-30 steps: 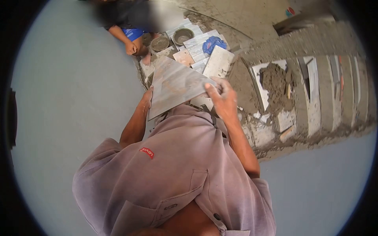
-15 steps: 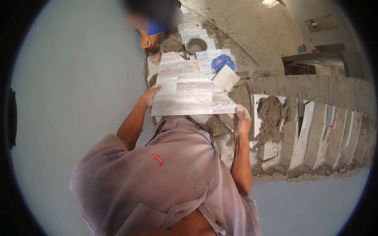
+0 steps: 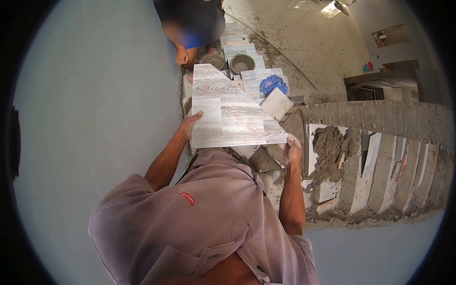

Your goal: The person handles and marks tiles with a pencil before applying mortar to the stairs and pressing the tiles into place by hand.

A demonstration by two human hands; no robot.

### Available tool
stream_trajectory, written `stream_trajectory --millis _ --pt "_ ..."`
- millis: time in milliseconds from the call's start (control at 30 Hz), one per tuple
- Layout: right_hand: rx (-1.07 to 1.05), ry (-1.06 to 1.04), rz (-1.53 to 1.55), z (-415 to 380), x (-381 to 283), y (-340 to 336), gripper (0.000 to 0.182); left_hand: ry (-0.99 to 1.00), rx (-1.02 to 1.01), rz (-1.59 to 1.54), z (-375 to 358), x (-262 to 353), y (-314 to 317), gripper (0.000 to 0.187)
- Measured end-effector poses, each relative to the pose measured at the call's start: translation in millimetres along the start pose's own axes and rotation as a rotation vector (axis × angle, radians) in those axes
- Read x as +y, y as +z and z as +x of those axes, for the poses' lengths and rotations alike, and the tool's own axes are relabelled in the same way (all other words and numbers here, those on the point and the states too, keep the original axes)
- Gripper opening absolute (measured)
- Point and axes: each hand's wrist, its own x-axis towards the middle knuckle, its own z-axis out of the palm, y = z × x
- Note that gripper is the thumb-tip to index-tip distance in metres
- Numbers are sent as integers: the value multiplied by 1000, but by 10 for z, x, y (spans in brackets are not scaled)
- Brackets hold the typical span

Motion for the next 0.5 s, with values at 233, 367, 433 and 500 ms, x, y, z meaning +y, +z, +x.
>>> stream_trajectory --millis 233,367,433,500 --pt "227 41 -100 52 52 114 43 81 18 -77 -33 -112 117 43" --pt "247 160 -65 -126 -17 384 48 153 -11 -146 95 -214 97 44" --pt "12 291 50 -260 37 617 47 131 -32 -197 66 -212 192 44" --pt "-159 346 101 -328 180 840 45 99 -45 -255 62 -282 267 44"
